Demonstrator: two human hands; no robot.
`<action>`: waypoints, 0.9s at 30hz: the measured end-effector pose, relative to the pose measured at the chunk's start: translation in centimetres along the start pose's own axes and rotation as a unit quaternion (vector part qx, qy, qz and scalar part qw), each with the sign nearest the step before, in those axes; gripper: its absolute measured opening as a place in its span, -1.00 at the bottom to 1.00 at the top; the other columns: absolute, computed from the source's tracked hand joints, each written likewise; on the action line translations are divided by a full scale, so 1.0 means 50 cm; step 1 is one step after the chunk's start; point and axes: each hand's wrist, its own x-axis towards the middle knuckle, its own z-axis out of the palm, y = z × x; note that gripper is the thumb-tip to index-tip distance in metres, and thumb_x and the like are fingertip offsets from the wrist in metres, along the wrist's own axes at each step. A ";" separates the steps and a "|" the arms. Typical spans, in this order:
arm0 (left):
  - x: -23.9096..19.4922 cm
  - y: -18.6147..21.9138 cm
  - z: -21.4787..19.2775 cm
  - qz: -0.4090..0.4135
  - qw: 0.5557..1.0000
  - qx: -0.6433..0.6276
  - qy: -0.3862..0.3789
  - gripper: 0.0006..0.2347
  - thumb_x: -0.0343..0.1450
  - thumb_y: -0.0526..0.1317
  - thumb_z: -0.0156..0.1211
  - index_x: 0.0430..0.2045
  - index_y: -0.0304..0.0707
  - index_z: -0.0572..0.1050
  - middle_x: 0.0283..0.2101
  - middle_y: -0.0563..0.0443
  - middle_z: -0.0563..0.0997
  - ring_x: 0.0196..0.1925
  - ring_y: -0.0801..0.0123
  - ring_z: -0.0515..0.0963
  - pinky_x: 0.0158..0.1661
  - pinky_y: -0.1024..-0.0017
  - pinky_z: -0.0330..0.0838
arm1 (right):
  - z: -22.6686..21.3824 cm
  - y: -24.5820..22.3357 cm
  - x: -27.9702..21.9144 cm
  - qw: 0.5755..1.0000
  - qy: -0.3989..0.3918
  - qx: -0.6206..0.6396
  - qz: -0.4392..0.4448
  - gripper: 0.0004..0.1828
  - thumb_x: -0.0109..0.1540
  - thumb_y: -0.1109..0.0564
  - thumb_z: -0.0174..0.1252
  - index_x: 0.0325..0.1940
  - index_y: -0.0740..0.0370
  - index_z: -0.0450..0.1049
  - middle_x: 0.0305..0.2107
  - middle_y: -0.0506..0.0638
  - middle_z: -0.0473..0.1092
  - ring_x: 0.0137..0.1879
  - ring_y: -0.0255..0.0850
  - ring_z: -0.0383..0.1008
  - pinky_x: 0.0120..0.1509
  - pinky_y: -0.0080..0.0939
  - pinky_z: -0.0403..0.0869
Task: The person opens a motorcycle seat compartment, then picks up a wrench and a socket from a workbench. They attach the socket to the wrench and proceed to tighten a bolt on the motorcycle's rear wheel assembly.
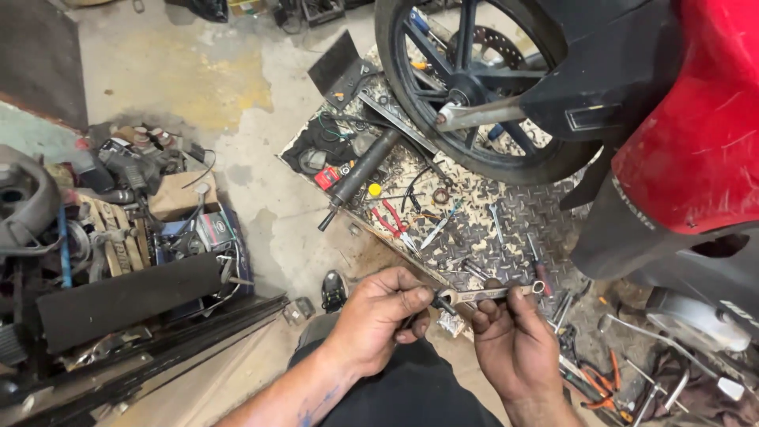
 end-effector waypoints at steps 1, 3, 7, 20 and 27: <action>-0.006 0.000 0.003 -0.004 1.000 -0.001 0.003 -0.83 0.30 -0.44 0.19 -0.64 -0.28 0.32 -0.72 -0.11 0.36 -0.71 0.36 0.40 -0.77 0.63 -0.06 | 0.001 -0.004 -0.003 1.000 -0.001 -0.018 0.001 -0.83 0.31 0.14 0.00 -0.35 0.09 0.44 -0.44 -0.03 0.46 -0.34 -0.20 0.47 -0.28 -0.30 0.42; -0.014 -0.001 0.004 -0.005 1.000 0.005 -0.003 -0.84 0.31 -0.46 0.18 -0.64 -0.28 0.34 -0.71 -0.06 0.34 -0.71 0.37 0.39 -0.77 0.63 -0.07 | 0.022 -0.029 -0.009 0.997 -0.056 -0.052 -0.013 -0.89 0.30 0.17 -0.03 -0.30 0.11 0.39 -0.35 0.05 0.45 -0.37 -0.18 0.45 -0.28 -0.24 0.44; -0.022 -0.006 0.006 -0.028 1.000 0.009 -0.003 -0.82 0.30 -0.47 0.15 -0.67 -0.25 0.32 -0.70 -0.01 0.31 -0.74 0.38 0.35 -0.78 0.61 -0.15 | 0.079 -0.091 -0.017 0.978 -0.166 -0.125 0.009 -0.95 0.31 0.23 -0.11 -0.25 0.16 0.25 -0.46 0.08 0.39 -0.45 -0.16 0.40 -0.32 -0.21 0.40; 0.003 -0.030 0.026 -0.074 0.964 0.232 0.105 -0.82 0.09 -0.45 0.03 -0.59 -0.20 0.52 -0.75 -0.03 0.45 -0.74 0.45 0.36 -0.74 0.61 -0.01 | 0.273 -0.097 -0.109 0.497 -0.411 -0.759 -0.086 -0.82 0.16 0.00 0.17 -0.29 0.03 0.33 -0.45 -0.12 0.48 -0.36 -0.31 0.45 -0.30 -0.25 0.41; 0.059 0.007 0.009 0.096 0.975 0.053 0.195 -0.79 0.30 -0.40 0.26 -0.68 -0.22 0.33 -0.68 0.08 0.34 -0.70 0.50 0.28 -0.71 0.58 0.05 | 0.153 -0.039 -0.086 0.359 -0.521 -0.618 -0.466 -0.79 0.24 0.22 0.04 -0.03 0.17 0.39 -0.09 0.17 0.26 -0.09 0.02 0.34 -0.04 -0.06 0.36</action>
